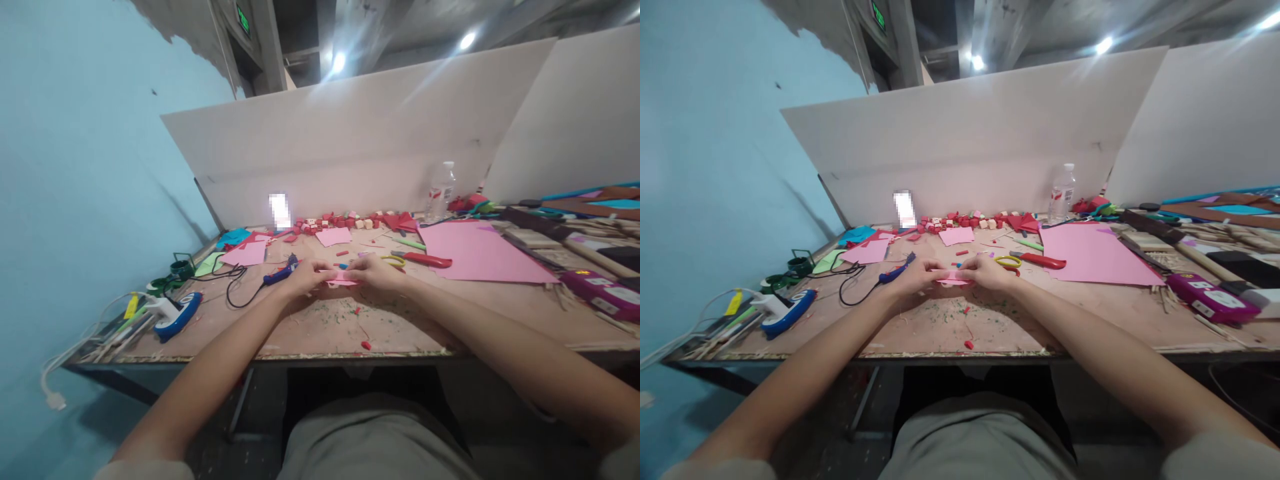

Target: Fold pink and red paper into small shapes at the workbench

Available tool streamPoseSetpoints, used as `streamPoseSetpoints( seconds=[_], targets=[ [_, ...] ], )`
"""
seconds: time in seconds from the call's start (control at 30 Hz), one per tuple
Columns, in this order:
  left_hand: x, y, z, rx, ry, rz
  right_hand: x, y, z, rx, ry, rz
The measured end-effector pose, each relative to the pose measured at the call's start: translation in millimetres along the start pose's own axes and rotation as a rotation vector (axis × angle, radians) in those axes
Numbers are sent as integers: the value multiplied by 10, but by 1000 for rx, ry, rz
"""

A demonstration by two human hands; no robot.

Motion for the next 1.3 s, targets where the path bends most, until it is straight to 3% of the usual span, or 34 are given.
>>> streamPoseSetpoints(
  seconds=[0.5,0.73,0.97,1.3],
  targets=[
    [138,47,137,49,-115,-66,58,6,-117,-93,120,81],
    [214,104,161,50,-134,-97,87,4,-181,-159,167,45],
    [110,17,223,26,-133,-85,30,24,-253,-194,217,43],
    [145,84,-13,-96,2,-65,199,14,-162,-169,296,-137]
  ],
)
Point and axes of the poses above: each hand's wrist, its own y-axis towards the middle knuckle, its own x-axis out of the back of the hand, z = x × y, the point moved 8 cm from there along y, towards the middle knuckle, and after that the axes turned 1 degree about z, right-handed, at the moved point
